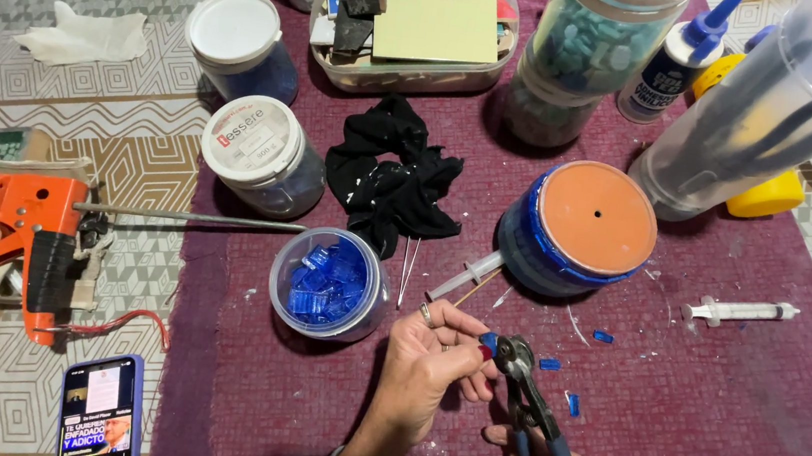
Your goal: Decorating a small pot by gluing mosaic tiles onto its surface.
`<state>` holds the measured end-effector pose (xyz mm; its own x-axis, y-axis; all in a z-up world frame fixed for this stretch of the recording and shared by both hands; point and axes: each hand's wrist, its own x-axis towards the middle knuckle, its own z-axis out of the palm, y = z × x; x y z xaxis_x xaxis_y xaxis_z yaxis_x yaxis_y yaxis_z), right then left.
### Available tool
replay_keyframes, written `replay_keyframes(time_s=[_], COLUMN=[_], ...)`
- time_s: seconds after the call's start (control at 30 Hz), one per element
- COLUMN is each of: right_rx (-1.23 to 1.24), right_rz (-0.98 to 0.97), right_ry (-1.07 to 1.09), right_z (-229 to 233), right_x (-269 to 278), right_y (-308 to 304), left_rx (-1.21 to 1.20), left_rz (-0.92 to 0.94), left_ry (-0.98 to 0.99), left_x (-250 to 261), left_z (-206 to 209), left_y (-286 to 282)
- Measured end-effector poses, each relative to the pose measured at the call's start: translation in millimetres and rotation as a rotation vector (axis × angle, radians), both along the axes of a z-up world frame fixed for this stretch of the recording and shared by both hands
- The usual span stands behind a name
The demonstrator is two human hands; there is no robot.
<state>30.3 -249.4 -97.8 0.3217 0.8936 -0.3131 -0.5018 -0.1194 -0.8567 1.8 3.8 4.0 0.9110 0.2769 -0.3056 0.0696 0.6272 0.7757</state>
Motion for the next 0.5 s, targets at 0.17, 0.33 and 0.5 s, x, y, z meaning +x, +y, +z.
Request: replay_keyframes(time_s=[0.17, 0.33, 0.5], right_rx=[0.003, -0.147, -0.122], right_rz=[-0.066, -0.100, -0.122], right_ry=[0.189, 0.184, 0.136], right_z=[-3.3, -6.7, 13.6], right_x=[-7.1, -4.3, -1.7], right_y=[1.2, 2.1, 4.1], left_rx=[-0.009, -0.008, 0.015], left_rz=[0.009, 0.019, 0.002], left_ry=[0.002, 0.015, 0.008], left_x=[-0.1, 0.5, -0.5], left_z=[-5.4, -4.3, -2.9], left_y=[-0.4, 0.6, 2.9])
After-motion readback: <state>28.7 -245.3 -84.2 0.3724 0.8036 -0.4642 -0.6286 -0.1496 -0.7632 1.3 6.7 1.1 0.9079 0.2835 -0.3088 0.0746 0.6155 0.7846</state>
